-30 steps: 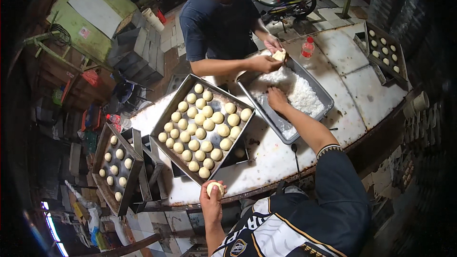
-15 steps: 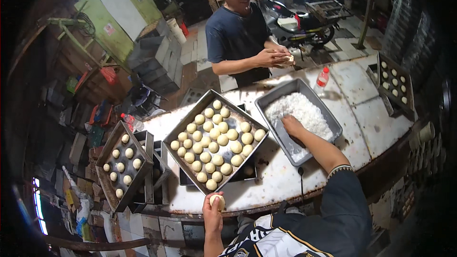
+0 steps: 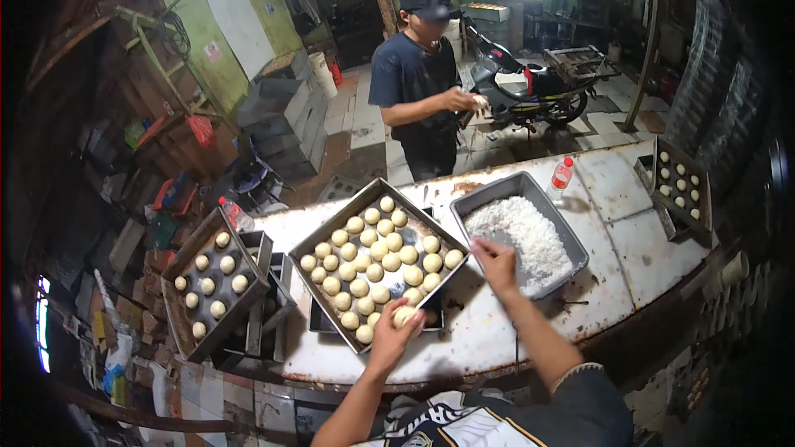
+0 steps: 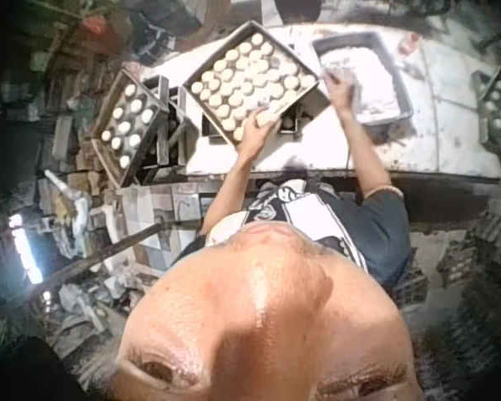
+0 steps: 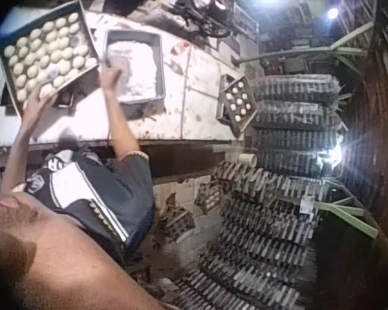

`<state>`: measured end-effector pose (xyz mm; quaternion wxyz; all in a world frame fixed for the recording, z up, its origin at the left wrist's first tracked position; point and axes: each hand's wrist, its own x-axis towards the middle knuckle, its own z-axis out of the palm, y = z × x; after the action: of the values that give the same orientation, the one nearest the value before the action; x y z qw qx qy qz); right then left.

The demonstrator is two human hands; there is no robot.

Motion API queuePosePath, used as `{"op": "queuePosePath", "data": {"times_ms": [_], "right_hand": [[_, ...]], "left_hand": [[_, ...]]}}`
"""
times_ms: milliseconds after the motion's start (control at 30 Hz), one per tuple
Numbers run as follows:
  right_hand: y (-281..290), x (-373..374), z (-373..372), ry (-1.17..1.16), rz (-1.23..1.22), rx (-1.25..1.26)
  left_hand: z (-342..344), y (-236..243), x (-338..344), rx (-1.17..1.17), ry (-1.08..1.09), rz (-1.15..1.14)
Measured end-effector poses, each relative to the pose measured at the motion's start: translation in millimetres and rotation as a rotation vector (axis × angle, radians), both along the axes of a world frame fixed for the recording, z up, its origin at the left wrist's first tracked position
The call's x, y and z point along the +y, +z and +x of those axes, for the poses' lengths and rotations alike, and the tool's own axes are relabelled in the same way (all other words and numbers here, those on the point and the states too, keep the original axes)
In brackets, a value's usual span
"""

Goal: The person positions baking pans on a table, takes dough balls, and fills them with filling from a container by hand. The person then shapes the filled dough balls and arranges them into the baking pans, retrieving additional pans from a stack.

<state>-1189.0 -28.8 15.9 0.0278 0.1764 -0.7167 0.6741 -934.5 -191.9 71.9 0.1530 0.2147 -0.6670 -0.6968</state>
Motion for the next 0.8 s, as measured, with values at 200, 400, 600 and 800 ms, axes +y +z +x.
{"op": "queuePosePath", "data": {"times_ms": [200, 400, 600, 800], "right_hand": [[59.1, -61.6, 118.4, -0.051, 0.009, 0.337], [103.4, -84.1, 166.3, 0.038, 0.006, 0.514], [123.7, -139.7, 245.3, 0.493, 0.148, 0.527], [144.5, -161.7, 304.7, 0.436, 0.461, 0.639]], "left_hand": [[-33.9, -3.3, 34.6, 0.04, 0.076, -0.239], [19.3, 12.4, -20.1, 0.134, 0.131, 0.17], [100.9, 38.8, -112.7, 0.296, -0.208, 0.282], [163.1, 56.8, -169.1, 0.296, -0.349, 0.23]]}}
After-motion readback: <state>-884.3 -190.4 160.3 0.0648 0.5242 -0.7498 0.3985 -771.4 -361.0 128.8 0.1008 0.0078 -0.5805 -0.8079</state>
